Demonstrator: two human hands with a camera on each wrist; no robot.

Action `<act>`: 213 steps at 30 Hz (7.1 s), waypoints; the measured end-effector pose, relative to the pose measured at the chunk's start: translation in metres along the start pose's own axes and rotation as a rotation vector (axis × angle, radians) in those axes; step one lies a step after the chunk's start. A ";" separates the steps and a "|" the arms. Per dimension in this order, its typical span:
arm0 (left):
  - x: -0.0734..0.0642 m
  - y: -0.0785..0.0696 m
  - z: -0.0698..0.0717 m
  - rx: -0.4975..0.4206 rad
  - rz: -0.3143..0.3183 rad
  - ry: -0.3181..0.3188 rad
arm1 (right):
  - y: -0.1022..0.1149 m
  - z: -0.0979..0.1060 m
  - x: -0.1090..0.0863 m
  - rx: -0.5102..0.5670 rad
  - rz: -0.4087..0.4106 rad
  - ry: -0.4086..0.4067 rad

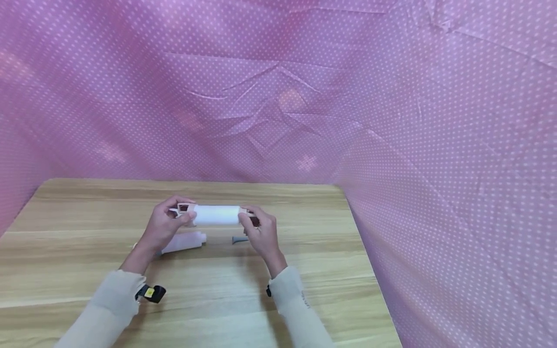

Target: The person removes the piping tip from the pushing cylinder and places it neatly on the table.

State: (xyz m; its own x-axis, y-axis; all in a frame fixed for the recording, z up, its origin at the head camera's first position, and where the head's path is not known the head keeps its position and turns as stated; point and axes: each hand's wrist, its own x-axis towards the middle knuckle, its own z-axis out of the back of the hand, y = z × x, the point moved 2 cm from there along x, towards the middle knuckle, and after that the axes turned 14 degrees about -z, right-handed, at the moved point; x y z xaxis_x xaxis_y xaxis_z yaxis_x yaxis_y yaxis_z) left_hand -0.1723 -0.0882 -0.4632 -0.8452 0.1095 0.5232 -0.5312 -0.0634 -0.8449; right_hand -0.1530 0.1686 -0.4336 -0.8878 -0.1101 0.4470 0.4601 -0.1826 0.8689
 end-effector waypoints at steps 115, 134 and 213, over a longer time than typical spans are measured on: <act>0.010 -0.023 0.014 -0.088 0.089 -0.056 | -0.013 0.012 0.025 0.054 -0.307 0.315; 0.008 -0.026 0.016 -0.080 0.086 -0.033 | -0.014 0.014 0.025 0.041 -0.338 0.371; 0.003 -0.020 0.019 -0.041 0.076 -0.051 | -0.020 0.009 0.025 0.127 -0.448 0.395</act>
State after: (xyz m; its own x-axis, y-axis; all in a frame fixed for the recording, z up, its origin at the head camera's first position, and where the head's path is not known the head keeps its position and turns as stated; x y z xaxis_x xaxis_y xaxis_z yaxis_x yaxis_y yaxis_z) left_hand -0.1653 -0.1050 -0.4428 -0.8854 0.0554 0.4616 -0.4635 -0.0288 -0.8856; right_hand -0.1842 0.1785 -0.4377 -0.9109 -0.4083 -0.0599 0.0160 -0.1799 0.9836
